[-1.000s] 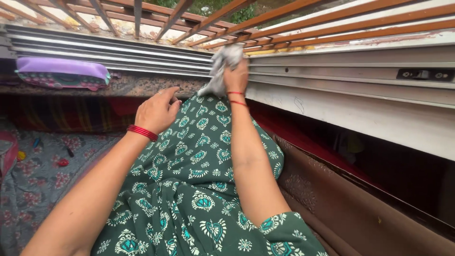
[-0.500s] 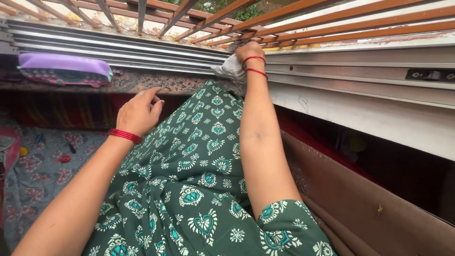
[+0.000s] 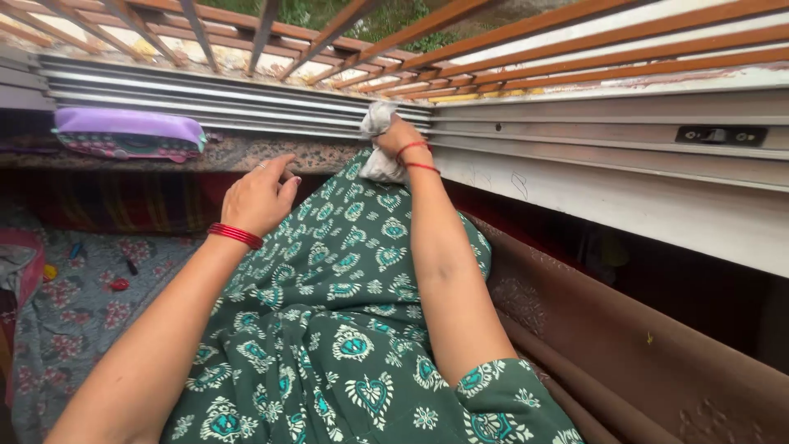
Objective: Cleaning the metal bars and glass surface of a window using a dry cloth.
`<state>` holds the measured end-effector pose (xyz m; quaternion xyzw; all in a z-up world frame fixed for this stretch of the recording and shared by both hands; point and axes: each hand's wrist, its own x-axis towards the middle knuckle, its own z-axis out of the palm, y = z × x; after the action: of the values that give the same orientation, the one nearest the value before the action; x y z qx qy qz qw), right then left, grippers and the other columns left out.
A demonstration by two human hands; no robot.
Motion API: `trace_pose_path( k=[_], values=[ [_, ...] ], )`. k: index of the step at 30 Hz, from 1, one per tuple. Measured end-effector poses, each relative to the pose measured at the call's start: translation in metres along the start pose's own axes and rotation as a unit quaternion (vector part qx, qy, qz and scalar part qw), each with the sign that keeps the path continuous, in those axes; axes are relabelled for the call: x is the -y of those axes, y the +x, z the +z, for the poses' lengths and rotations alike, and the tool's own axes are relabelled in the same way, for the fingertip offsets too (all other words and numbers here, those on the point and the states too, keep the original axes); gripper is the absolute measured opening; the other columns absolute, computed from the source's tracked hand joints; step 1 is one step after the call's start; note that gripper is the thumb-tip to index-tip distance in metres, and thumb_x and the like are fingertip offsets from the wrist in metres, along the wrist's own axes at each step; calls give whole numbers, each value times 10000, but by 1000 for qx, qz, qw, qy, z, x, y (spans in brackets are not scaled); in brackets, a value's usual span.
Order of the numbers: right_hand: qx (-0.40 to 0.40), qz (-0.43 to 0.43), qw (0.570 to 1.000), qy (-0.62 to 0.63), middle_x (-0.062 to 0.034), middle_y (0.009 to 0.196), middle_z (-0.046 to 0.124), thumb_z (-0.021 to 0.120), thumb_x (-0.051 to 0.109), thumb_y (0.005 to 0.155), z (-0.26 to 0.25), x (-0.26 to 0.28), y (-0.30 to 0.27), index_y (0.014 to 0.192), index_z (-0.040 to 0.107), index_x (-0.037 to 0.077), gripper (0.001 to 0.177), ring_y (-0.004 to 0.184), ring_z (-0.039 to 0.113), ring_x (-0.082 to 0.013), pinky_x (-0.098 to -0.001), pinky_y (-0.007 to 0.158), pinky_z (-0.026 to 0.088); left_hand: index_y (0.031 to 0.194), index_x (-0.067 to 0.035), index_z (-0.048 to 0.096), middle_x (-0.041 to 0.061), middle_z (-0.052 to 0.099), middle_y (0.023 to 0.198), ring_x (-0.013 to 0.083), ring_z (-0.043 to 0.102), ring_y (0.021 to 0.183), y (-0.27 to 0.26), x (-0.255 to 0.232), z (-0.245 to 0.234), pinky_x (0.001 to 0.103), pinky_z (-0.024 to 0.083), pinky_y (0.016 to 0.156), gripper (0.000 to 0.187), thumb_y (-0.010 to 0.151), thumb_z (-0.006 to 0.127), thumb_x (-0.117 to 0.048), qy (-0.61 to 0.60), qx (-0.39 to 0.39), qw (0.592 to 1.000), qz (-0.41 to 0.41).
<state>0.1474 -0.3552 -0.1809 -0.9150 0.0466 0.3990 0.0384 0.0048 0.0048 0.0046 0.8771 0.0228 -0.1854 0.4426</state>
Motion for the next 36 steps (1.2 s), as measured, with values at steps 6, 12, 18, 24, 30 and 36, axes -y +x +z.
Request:
trace_pose_path(
  k=[6,12,18,24,30,36],
  values=[
    [-146,-33,962,229,-289,1127,719,784,480,814,-49,39,-68,1305,382,-12,803,1084,719,-411,-452,971,549,1323,-145,645,59,747,1032,330,697,946,-9,4,-11,478,544,814,392,957,613,-282,-23,-18,999,-15],
    [-345,55,900,259,-351,1085,690,627,298,979,-64,75,-83,1378,406,105,495,1037,639,-530,-590,896,474,1325,-125,631,74,732,1051,350,690,950,-18,9,-7,486,540,807,401,955,616,-279,-16,-43,999,-2],
    [-439,36,871,216,-277,1139,709,653,213,882,-57,87,-90,1368,464,151,525,1030,658,-497,-579,872,492,1320,-146,633,70,727,1055,336,699,928,-18,10,-7,482,542,820,403,944,610,-288,-38,-30,999,-19],
    [-373,-61,915,143,-373,1249,586,678,334,973,-23,66,-33,1406,471,40,562,1091,585,-527,-565,886,493,1321,-141,634,67,735,1057,347,689,966,-20,10,-7,484,542,825,396,948,615,-274,-36,-40,998,-22],
    [-273,-70,945,165,-339,1152,670,652,395,976,-35,53,-15,1273,529,-13,519,1097,627,-508,-557,921,510,1329,-156,631,62,736,1065,343,692,955,-22,13,-10,478,541,842,410,938,613,-278,-42,-31,998,-38],
    [-280,10,955,100,-310,978,700,672,427,916,-52,95,-90,1217,638,71,467,959,660,-508,-581,815,525,1322,-142,633,73,738,1064,349,685,988,-19,16,-6,483,536,859,401,952,619,-294,-23,-38,999,-30]
  ],
)
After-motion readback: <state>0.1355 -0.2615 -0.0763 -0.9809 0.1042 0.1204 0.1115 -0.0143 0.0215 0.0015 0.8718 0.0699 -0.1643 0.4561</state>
